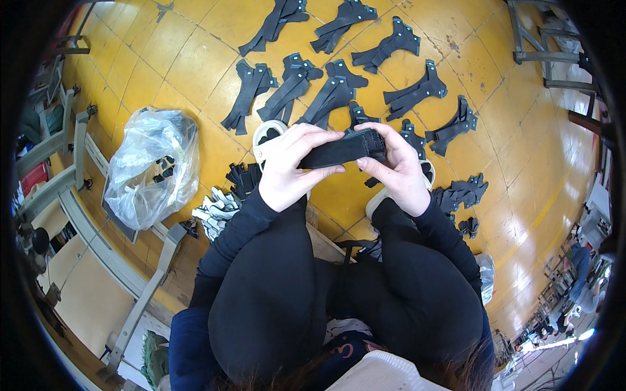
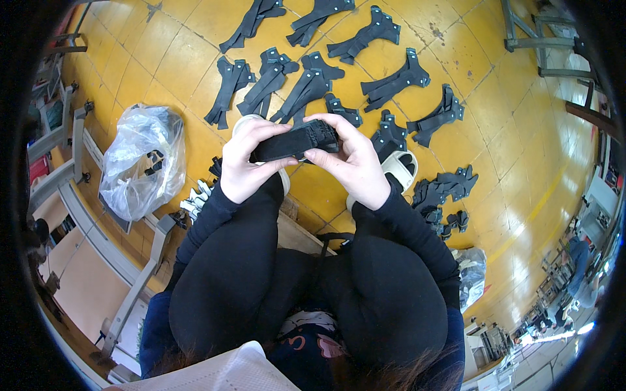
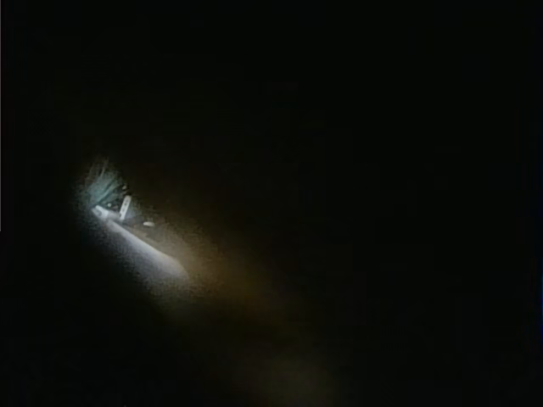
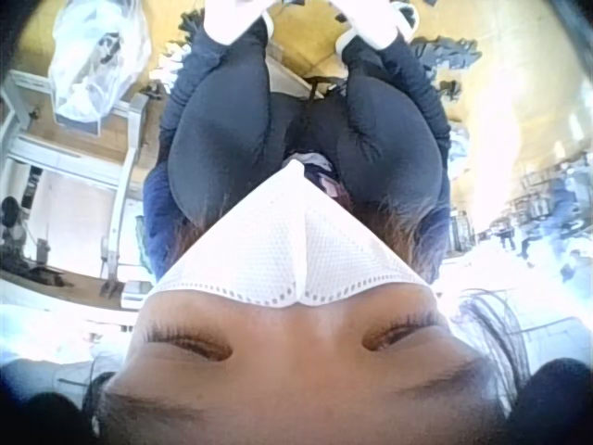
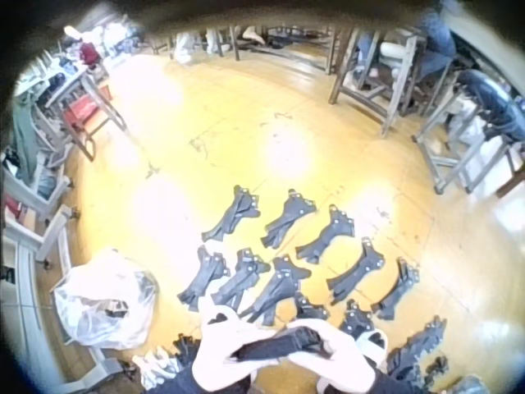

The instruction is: The person sits on the floor and repeatedly picks up, inspects, and stacks small black fabric parts. They handle the parts one at a time, occasionally bundling them together before placing them back on the floor.

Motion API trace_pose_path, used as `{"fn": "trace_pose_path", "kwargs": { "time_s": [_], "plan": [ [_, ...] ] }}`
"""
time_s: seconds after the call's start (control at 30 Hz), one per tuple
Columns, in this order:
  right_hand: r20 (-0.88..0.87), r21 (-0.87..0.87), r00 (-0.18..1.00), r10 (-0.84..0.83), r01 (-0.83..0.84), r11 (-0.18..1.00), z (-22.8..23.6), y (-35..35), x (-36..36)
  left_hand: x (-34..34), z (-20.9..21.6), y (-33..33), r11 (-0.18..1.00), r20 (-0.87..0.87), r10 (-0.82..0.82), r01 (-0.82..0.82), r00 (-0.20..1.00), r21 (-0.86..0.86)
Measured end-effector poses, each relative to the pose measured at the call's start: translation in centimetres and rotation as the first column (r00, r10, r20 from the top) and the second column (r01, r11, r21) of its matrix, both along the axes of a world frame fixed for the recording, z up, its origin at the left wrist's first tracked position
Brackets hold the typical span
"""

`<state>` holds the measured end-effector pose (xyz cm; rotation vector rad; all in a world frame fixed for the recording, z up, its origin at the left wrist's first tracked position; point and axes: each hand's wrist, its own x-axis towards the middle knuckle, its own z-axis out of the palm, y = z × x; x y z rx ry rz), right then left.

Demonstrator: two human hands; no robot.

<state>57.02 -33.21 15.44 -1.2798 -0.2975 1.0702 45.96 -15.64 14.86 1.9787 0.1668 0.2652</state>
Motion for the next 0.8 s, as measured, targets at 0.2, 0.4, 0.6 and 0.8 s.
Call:
{"fn": "trace_pose_path", "kwargs": {
  "time_s": [0.2,0.4,0.6,0.8],
  "plan": [
    [0.03,-0.032,0.996,-0.086,0.087,0.996,-0.8,-0.5,0.1,-0.9,-0.8,-0.4,0.74,-0.222,0.004,-0.152,0.975,-0.655],
    [0.001,-0.042,0.989,-0.145,0.145,0.989,-1.5,-0.9,0.2,-1.3,-1.6,-0.3,0.542,-0.318,0.031,-0.283,0.948,-0.792],
    [-0.044,-0.026,0.983,-0.178,0.177,0.984,-1.5,-1.0,0.4,-1.1,-1.1,-0.3,0.47,-0.297,-0.019,-0.253,0.955,-0.846],
    [-0.063,-0.037,0.984,-0.166,0.164,0.986,-1.3,-1.0,0.2,-0.7,-0.2,-0.2,0.623,-0.344,-0.046,-0.243,0.938,-0.744]
  ]
}}
